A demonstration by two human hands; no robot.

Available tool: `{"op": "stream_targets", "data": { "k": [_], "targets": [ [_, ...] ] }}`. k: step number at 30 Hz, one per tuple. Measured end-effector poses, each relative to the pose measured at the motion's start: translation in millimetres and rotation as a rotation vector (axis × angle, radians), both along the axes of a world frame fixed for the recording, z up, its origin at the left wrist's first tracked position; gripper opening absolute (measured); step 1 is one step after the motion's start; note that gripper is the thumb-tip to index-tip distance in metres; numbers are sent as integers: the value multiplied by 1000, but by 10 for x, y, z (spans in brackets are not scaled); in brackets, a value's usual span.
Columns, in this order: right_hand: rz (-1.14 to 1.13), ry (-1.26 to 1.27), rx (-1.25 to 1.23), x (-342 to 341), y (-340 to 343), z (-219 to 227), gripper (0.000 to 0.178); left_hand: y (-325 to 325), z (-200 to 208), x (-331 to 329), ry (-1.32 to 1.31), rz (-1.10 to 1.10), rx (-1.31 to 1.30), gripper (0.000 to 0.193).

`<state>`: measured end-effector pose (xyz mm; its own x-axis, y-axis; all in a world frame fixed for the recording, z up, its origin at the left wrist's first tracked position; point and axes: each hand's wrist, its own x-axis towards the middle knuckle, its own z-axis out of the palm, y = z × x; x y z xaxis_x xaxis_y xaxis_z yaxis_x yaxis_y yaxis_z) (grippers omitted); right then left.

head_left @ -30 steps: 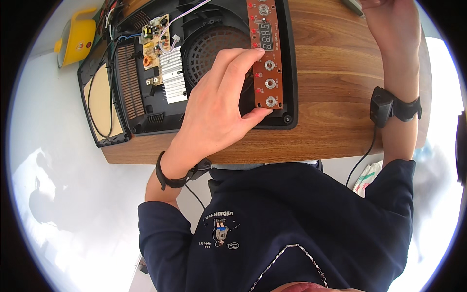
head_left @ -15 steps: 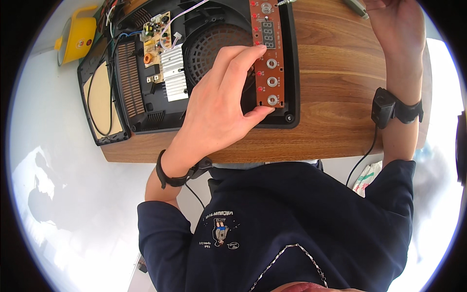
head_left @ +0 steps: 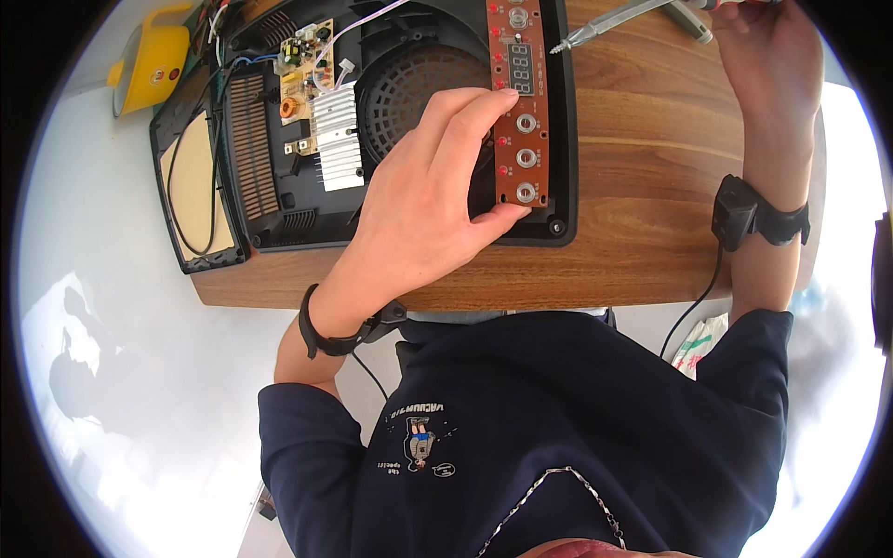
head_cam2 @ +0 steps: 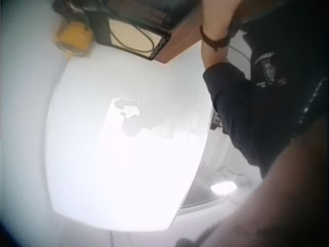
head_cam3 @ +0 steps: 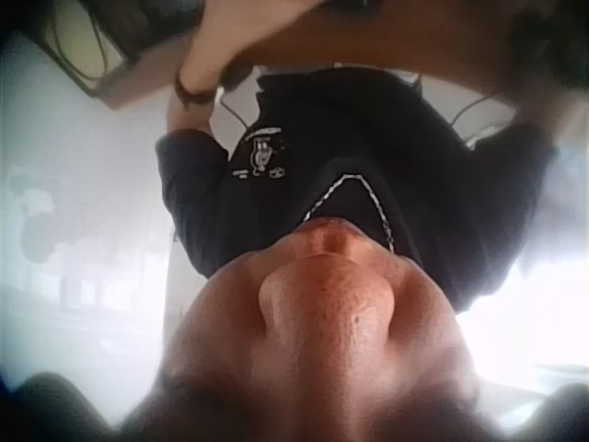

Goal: The person assembles an electronic device on a wooden table. They use a screwdriver to secure a circuit board, connect wires to a fan, and install the fan into the device housing.

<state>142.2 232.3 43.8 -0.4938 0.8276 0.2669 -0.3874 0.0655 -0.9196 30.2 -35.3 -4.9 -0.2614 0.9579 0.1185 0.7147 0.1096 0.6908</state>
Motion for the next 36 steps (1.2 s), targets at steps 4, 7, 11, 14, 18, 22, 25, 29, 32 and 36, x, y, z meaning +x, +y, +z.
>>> {"op": "stream_targets", "data": {
  "k": [4,7,11,14,18,22,25,29,32,36],
  "targets": [
    [0,29,63,1,8,-68,32,4,31,4,-5,6,-27,85],
    [8,38,63,9,65,-73,32,15,43,-2,38,-27,-27,83],
    [-43,4,-28,-23,-13,39,31,30,21,5,82,-12,25,81],
    [-128,-18,49,-71,-5,-51,31,39,34,-1,80,-19,28,83],
    [-98,-5,44,-84,5,-76,31,32,43,-3,39,-21,4,85],
    [23,29,0,-6,203,-166,32,30,38,-1,24,-22,-5,85],
    [32,17,-52,-14,79,-41,33,20,25,0,32,-11,17,86],
    [-12,-12,-38,-33,-24,4,35,-4,1,-23,-20,-24,77,88],
    [33,12,-46,12,41,-59,35,-31,38,-48,-86,-31,107,89],
    [32,-19,-140,35,272,-119,35,-57,36,-106,-143,-48,130,87]
  ]
}}
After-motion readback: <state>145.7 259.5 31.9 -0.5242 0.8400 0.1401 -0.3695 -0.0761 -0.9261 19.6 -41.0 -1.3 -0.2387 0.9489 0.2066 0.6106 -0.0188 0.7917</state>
